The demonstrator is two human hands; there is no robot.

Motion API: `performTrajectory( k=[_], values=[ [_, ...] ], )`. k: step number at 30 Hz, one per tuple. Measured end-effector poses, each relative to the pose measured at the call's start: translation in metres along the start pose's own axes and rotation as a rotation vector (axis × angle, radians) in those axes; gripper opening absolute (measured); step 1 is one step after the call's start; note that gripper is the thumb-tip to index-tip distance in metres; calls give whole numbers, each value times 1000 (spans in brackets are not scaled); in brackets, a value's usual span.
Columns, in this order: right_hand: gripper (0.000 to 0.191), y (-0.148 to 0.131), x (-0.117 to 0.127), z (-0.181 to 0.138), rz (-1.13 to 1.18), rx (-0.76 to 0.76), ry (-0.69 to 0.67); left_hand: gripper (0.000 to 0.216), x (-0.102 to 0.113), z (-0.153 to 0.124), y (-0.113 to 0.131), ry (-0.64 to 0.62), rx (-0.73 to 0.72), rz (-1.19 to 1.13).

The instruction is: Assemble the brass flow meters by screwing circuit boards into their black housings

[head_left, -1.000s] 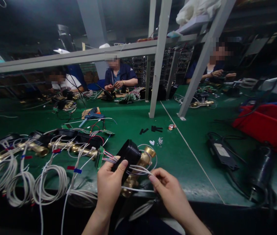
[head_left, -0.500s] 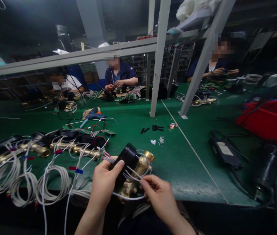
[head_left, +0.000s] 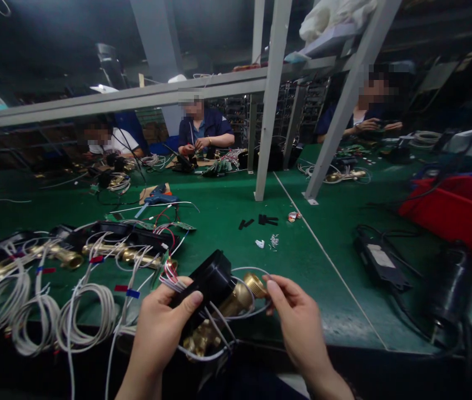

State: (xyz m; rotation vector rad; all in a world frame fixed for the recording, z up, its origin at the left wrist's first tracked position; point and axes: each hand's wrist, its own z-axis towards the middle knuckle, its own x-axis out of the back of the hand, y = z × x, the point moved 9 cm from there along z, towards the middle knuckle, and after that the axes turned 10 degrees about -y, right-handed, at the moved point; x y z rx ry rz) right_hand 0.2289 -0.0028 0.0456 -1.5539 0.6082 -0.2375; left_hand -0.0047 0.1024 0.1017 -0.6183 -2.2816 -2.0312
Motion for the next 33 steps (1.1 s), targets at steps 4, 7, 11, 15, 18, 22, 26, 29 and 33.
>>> performTrajectory(
  k=[4,7,11,15,18,22,26,29,33],
  values=[
    [31,4,-15,-21,-15,63,-77,40,7,-2,-4,127,-8,-28],
    [45,50,-45,-24,323,-344,-271,48,11,-3,-12,221,9,-174],
    [50,68,-64,-16,516,-527,-383,56,-3,-1,-15,182,19,-362],
    [57,43,-72,-8,417,-250,-627,51,-26,3,-12,63,-9,-392],
    [45,42,-69,-11,300,-240,-664,45,-36,7,-4,-11,-65,-287],
    [35,35,-54,-4,299,-171,-528,51,-55,3,16,-210,-174,64],
    [29,21,-17,8,213,2,-253,77,-69,-12,11,-346,-187,451],
    [26,8,16,9,100,130,-75,71,-73,-19,-11,-551,-94,671],
    [30,6,35,7,11,60,-131,46,-42,-23,-8,-738,-47,705]
  ],
)
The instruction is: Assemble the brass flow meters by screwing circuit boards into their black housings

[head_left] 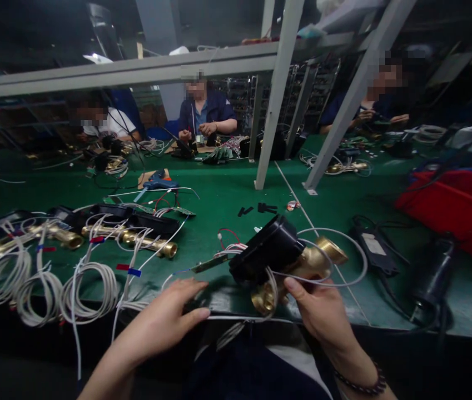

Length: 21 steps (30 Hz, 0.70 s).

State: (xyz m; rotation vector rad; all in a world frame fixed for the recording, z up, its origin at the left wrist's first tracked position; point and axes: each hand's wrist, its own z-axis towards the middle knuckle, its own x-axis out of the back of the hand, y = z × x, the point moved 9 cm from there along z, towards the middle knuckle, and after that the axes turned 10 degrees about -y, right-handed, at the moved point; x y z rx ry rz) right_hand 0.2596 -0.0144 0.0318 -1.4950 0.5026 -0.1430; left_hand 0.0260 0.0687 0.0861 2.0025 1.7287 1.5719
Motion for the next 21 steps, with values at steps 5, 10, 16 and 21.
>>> performTrajectory(
  k=[5,10,16,21],
  values=[
    [40,-8,-1,-10,83,-236,-126,22,58,-14,21,218,-329,-341],
    [49,-36,-8,-20,90,-403,-290,30,49,50,30,240,-402,-549],
    [47,-54,7,-33,5,-505,-252,70,-53,60,86,-703,-572,-606],
    [49,-44,12,-37,125,-513,-287,77,-56,55,62,-672,-379,-693]
  ],
)
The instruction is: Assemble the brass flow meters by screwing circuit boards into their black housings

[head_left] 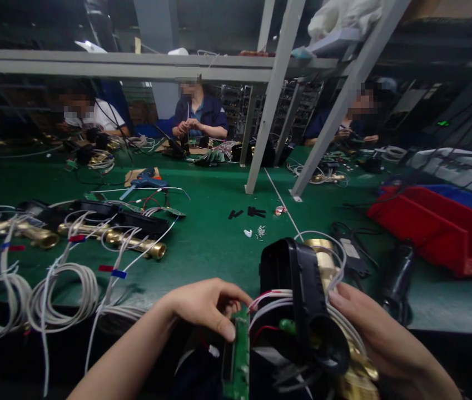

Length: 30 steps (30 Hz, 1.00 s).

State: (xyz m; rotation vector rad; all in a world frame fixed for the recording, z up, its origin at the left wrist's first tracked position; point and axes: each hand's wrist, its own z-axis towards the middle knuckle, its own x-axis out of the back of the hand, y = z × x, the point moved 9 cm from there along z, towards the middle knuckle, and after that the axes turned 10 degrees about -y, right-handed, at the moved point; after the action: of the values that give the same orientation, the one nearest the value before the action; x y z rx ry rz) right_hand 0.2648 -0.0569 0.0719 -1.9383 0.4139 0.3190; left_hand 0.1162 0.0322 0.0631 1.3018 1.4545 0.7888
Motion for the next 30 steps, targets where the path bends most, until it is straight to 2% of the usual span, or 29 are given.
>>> performTrajectory(
  k=[2,5,8,11,16,20,23,27,30],
  values=[
    [51,8,1,1,35,-20,-16,55,21,-15,4,169,17,145],
    [51,15,9,3,-30,-2,88,29,44,-40,24,405,25,417],
    [34,10,16,9,-236,104,189,22,54,-60,37,575,103,543],
    [23,6,20,13,-412,164,215,25,56,-70,41,648,163,546],
    [17,1,22,8,-574,132,203,28,55,-77,42,665,156,520],
    [19,-2,23,2,-589,119,230,27,53,-80,36,661,156,522],
    [19,-2,21,4,-596,139,201,28,51,-80,28,639,207,519],
    [24,-5,12,17,-523,166,130,34,42,-68,21,548,282,573],
    [26,-2,6,28,-387,137,95,32,30,-56,17,408,334,618]
  ],
)
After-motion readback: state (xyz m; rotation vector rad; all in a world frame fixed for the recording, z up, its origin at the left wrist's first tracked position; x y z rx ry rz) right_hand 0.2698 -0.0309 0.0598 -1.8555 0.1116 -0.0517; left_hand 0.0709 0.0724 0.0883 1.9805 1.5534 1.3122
